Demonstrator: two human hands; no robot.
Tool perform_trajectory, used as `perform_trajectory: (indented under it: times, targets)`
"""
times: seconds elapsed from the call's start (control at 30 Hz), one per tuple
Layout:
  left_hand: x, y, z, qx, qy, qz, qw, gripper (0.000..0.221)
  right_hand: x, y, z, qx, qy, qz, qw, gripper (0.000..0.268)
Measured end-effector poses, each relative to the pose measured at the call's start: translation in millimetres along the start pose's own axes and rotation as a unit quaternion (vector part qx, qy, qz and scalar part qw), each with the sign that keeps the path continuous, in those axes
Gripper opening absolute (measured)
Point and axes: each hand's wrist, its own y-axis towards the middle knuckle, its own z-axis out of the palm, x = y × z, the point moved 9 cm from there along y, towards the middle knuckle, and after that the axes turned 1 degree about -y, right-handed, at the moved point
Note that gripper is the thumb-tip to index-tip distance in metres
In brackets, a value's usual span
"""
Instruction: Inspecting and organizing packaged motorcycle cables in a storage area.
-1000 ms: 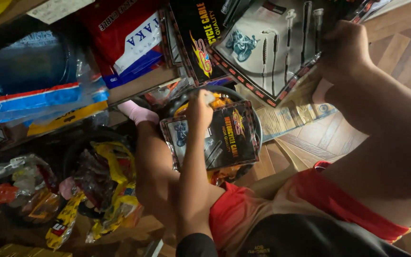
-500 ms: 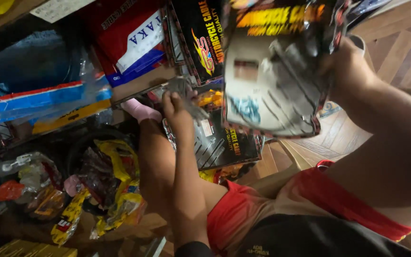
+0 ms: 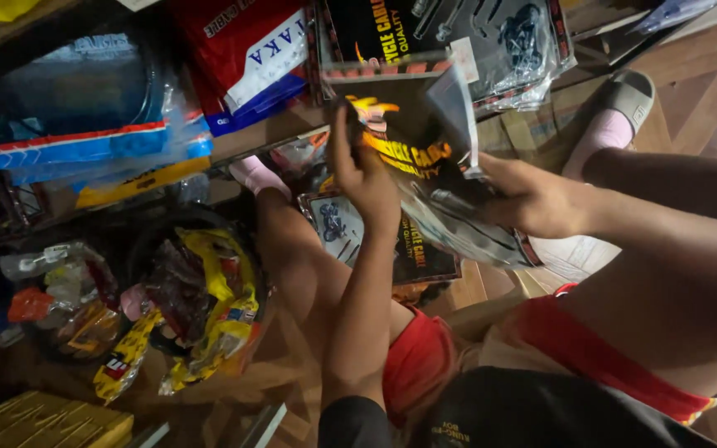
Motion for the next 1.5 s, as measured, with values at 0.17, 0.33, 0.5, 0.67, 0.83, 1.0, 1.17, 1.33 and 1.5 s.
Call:
perform_trajectory:
  times: [0.17,0.33,0.5,0.67,0.83,1.0,1.17,1.33,1.5]
  targets:
    - [-54.9,-4.5,19.4,0.071,0.058,0.109,0.99,0.057,-8.6,3.6,13.8,0.036,-0.048,0.02,0.998,0.069]
    - [-91.7,-25.4,24.8,0.104,0.092,0.181,0.974,0.052,-5.3,0.2,-2.0,0.029,-0.121,0.078,0.989,0.067]
    - [-114.6,-46.7,53.9,0.223,0.136,0.269,0.927,0.042,3.2,-2.0,-17.6,-0.021,-0.145,0.035,0.989,0.064]
    - [-93.4,-13.9,41.8,0.192,0.169,0.223,0.941,0.038,17.1,-5.5,1.4,0.043,-0.182,0.064,0.98,0.059]
    - [-65.3,-16.4,29.8,0.156,0.121,0.134,0.971,0.035,9.7,3.2,7.8,0.05,-0.227,0.056,0.971,0.071]
    - [-87.5,-65.6,62.9,0.236,0.11,0.184,0.948,0.034,-48.6,4.3,-13.9,-0.027,-0.176,-0.032,0.983,0.033]
    - [-90.1,-108.2,80.2,0.292,0.075,0.194,0.934,0.039,-64.2,-5.9,-45.6,-0.056,-0.034,0.048,0.997,0.039]
    - [-72.3,-130.7,86.2,0.335,0.11,0.191,0.916,0.046,-101.2,-13.7,-61.1,-0.007,0.159,-0.057,0.986,0.046]
    - [-79.5,-81.8,78.6,0.253,0.229,0.216,0.915,0.057,-79.8,-11.5,-22.6,-0.006,0.01,-0.011,1.0,0.064]
